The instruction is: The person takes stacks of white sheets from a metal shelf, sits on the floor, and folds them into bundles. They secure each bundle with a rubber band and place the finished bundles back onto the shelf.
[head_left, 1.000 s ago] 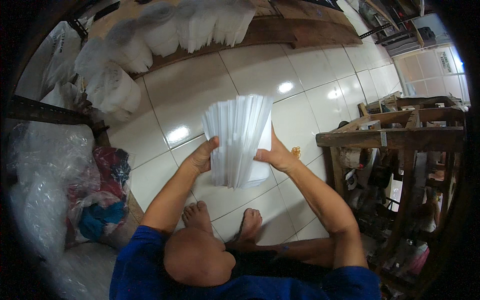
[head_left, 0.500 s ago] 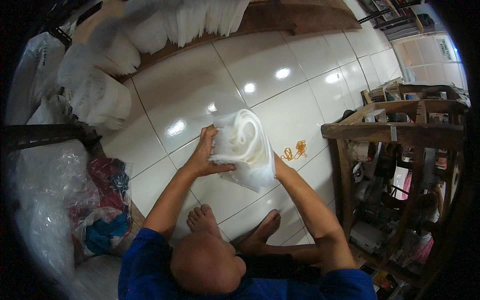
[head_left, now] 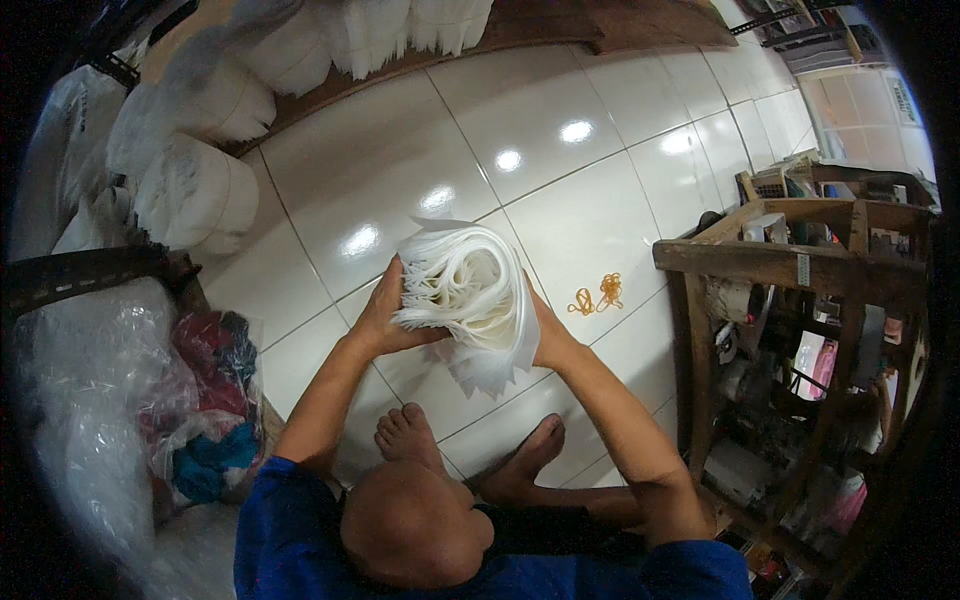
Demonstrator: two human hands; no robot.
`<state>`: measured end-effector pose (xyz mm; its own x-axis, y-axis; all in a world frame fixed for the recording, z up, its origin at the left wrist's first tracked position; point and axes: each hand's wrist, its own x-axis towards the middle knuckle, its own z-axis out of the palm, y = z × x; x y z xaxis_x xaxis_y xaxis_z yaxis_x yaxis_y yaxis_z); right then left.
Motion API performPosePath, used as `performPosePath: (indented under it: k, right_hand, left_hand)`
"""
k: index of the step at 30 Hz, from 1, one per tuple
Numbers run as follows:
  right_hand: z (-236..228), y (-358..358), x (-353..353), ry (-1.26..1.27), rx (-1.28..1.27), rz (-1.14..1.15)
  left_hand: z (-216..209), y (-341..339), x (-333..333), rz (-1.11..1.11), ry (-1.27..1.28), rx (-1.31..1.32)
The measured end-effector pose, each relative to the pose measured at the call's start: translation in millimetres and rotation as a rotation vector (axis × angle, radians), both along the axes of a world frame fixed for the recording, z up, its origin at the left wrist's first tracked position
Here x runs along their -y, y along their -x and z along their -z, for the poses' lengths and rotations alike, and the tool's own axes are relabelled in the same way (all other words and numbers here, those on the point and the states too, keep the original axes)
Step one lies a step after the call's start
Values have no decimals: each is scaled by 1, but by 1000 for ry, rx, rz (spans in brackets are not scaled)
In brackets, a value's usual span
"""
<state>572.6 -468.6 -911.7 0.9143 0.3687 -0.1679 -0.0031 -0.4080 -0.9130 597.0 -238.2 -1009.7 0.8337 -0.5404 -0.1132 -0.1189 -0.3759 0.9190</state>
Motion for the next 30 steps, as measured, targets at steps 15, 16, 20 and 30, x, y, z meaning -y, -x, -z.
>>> performPosePath:
  k: [15,16,20,30]
  right_hand:
    - [4,-5,1,48,193,-132]
    - [4,-6,1,35,176,-134]
    - [8,-7,3,8,166,-172]
    - [25,-7,-1,20,204,-167]
  left_hand:
    - [-11,-28,-4,162,247,-200]
    - [-9,-28,-6,173,222,-197]
    - [-6,-33,-8,141,250,-202]
    - [-19,-26,-12,209,-61,145]
